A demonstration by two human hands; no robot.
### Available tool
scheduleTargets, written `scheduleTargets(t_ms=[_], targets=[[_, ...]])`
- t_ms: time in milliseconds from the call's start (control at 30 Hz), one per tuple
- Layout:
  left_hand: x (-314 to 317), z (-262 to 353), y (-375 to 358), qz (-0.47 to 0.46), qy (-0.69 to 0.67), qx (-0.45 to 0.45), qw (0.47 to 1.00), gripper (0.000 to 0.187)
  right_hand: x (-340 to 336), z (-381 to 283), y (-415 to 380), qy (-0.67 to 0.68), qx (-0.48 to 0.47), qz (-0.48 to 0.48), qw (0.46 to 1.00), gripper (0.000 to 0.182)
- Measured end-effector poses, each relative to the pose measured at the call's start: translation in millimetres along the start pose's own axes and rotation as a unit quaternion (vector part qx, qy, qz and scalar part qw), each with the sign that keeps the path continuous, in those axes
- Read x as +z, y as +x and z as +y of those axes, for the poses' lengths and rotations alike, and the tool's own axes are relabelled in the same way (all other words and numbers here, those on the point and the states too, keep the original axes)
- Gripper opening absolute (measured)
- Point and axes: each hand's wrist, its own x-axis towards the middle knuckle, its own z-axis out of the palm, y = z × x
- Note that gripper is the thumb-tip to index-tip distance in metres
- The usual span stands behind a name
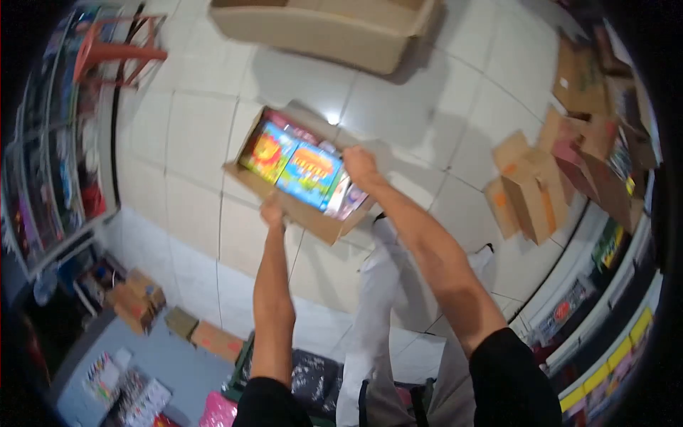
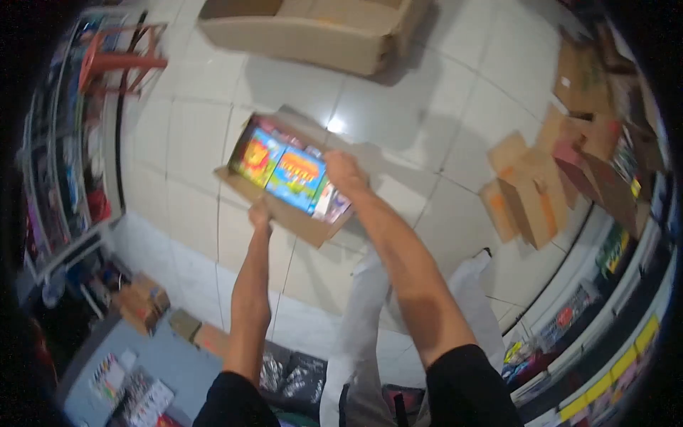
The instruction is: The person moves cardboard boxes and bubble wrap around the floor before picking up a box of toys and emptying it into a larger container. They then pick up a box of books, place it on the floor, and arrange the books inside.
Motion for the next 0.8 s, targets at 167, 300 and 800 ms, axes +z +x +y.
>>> scheduleTargets(t_ms=[167,300,800], targets=[[-32,13,-15,-0.081,-0.072,0.003,0.994,0.037,-33,-2,-31,0.008,-0.05,0.057,0.997,0.015],[-57,70,-51,-0.127,-0.191,-0.01,0.973,0.038,-81,-15,-62,0.065,-0.033,0.09,0.993,0.014],[-43,247,-83,-0.334,-0.139,-0.023,0.932,0.043,-284,-69,-96,-0.022,0.128,0.209,0.969,0.018]])
